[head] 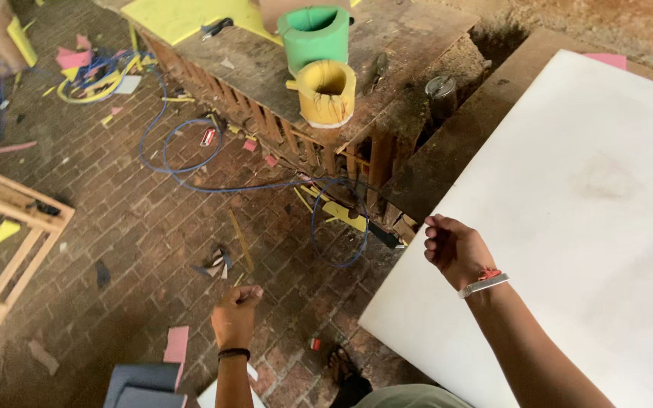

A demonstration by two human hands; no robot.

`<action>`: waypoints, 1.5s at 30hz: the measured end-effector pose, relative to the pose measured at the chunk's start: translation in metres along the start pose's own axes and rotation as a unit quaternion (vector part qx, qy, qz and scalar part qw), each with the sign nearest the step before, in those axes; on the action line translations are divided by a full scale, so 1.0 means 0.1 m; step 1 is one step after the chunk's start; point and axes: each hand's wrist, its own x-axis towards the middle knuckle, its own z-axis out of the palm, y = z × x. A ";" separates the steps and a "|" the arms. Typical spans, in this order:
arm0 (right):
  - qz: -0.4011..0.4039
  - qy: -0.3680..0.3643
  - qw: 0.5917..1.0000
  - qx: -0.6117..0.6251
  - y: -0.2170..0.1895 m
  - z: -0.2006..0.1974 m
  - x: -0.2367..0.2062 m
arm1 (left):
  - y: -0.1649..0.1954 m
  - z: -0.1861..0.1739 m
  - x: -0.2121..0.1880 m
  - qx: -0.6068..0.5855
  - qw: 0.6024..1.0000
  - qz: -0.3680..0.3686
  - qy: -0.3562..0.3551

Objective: The person presses and smooths a large white foam sheet on a work table, folds and repositions it, and cuts it with a long blade. They then lift the cut foam and fit it along the edge of a wooden frame that has pink foam on top, pressing it into place.

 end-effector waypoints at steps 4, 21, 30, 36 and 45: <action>-0.047 0.034 0.998 0.028 0.04 0.24 0.13 | -0.11 -0.01 0.78 0.059 0.997 0.005 -0.047; -0.052 0.014 0.995 0.085 -0.36 0.84 2.13 | 1.74 0.39 2.74 0.179 0.974 0.076 -0.116; -0.068 0.027 0.991 0.108 -0.30 1.13 3.01 | 2.06 0.61 3.72 0.198 0.969 0.131 -0.068; -0.082 0.105 0.986 0.096 -0.31 1.46 3.61 | 1.90 1.30 4.84 -0.036 0.966 0.243 -0.082; -0.140 0.142 0.975 0.095 -0.49 2.55 4.00 | 2.62 1.86 6.06 -0.025 0.911 0.318 -0.260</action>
